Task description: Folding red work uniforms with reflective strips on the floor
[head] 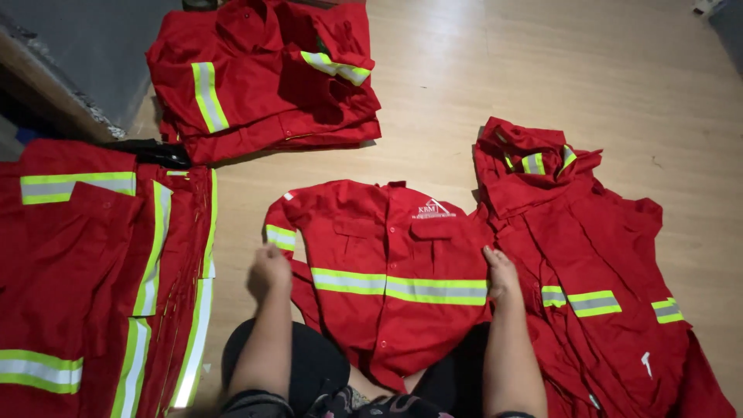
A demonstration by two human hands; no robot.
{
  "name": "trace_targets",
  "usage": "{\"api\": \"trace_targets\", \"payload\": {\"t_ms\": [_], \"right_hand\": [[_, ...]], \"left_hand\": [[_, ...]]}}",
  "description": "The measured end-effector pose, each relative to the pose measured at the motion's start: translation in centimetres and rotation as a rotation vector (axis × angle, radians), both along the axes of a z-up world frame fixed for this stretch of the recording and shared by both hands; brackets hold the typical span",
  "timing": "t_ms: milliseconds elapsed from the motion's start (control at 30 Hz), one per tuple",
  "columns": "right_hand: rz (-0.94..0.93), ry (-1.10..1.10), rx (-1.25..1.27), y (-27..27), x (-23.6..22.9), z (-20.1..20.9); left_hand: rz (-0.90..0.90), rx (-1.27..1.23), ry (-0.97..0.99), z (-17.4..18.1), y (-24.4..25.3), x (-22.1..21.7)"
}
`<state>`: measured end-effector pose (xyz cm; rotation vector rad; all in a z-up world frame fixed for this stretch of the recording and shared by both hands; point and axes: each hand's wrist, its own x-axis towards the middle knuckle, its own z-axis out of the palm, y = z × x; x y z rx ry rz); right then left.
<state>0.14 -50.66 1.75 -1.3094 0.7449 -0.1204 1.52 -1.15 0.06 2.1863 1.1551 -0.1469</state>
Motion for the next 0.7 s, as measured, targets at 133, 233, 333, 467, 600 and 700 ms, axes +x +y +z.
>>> {"api": "trace_targets", "payload": {"t_ms": [133, 233, 333, 467, 600, 700], "right_hand": [[0.005, 0.083, 0.192, 1.1, -1.4, 0.4], [0.033, 0.072, 0.433, -3.6, -1.5, -6.6], [0.076, -0.103, 0.401, -2.4, -3.6, -2.8], [0.068, -0.056, 0.284, -0.6, -3.3, 1.1], [0.004, 0.038, -0.230, -9.5, 1.8, -5.8], [-0.103, -0.108, -0.350, -9.9, 6.8, -0.4]], "left_hand": [[0.116, -0.651, -0.407, -12.7, -4.0, 2.7], [0.136, -0.829, -0.507, -21.7, -5.2, 4.7], [-0.046, -0.739, -0.302, -5.7, -7.8, 3.9], [-0.104, -0.725, -0.185, -11.6, -6.5, 5.8], [0.025, -0.837, -0.401, -0.4, -5.5, 7.7], [0.031, -0.882, -0.696, 1.0, -1.6, 12.9]]}}
